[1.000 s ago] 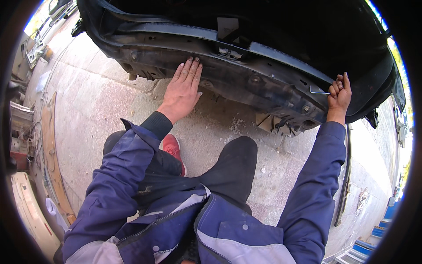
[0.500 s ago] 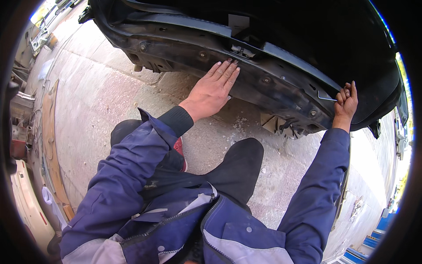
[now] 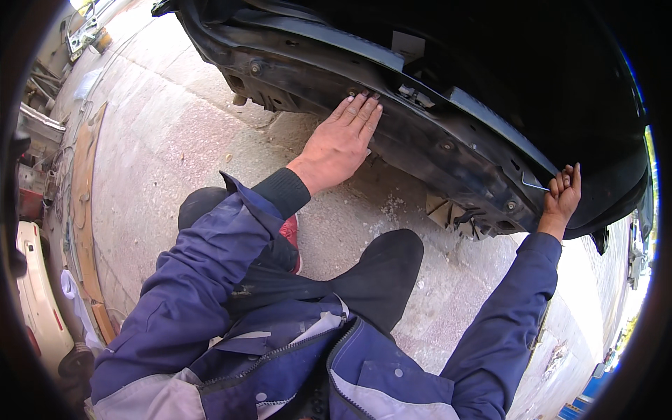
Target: The person uses a hex key to loosen multiple fasteners along the lower edge of a car bumper. After removing the fasteners, the person detaches a long plastic trim piece and sets it aside.
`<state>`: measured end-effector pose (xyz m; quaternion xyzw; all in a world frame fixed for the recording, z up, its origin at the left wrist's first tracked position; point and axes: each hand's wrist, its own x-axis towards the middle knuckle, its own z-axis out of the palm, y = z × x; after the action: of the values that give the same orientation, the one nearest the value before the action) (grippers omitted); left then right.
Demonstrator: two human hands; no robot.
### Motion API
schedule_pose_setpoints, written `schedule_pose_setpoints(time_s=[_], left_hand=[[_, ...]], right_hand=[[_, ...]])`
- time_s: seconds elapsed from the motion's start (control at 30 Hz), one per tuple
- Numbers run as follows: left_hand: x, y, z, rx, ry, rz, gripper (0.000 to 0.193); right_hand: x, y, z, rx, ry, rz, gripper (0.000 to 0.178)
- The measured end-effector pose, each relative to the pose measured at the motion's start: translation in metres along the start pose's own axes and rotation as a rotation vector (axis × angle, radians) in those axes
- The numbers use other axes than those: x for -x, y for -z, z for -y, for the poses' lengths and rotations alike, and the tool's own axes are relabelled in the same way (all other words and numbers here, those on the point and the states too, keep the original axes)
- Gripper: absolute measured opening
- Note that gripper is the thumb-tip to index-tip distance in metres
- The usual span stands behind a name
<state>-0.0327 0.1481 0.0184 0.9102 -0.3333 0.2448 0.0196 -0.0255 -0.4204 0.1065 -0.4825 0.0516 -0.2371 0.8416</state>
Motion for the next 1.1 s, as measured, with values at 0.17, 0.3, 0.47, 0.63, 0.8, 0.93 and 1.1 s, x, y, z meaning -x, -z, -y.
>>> schedule_pose_setpoints(time_s=[0.17, 0.3, 0.47, 0.63, 0.8, 0.93, 1.1], left_hand=[[0.008, 0.004, 0.013, 0.022, 0.078, -0.001, 0.081], [0.014, 0.009, 0.026, 0.019, 0.137, 0.037, 0.083], [0.023, 0.016, 0.045, 0.006, 0.223, 0.048, 0.084], [0.032, 0.02, 0.066, 0.028, 0.335, 0.051, 0.085], [0.037, 0.02, 0.079, 0.034, 0.391, 0.042, 0.086], [0.036, 0.021, 0.078, 0.029, 0.379, 0.024, 0.086], [0.032, 0.024, 0.077, 0.047, 0.386, 0.017, 0.086]], right_hand=[[-0.004, 0.005, -0.001, 0.002, -0.009, 0.025, 0.034], [-0.006, 0.008, 0.0, 0.004, -0.021, 0.026, 0.035], [-0.006, 0.009, -0.001, 0.0, -0.004, -0.019, 0.035], [-0.008, 0.012, -0.002, 0.024, 0.01, -0.032, 0.035], [-0.009, 0.012, -0.002, 0.023, -0.005, 0.009, 0.035], [-0.008, 0.011, -0.002, 0.017, 0.005, -0.024, 0.035], [-0.01, 0.014, -0.001, 0.027, -0.001, -0.022, 0.034]])
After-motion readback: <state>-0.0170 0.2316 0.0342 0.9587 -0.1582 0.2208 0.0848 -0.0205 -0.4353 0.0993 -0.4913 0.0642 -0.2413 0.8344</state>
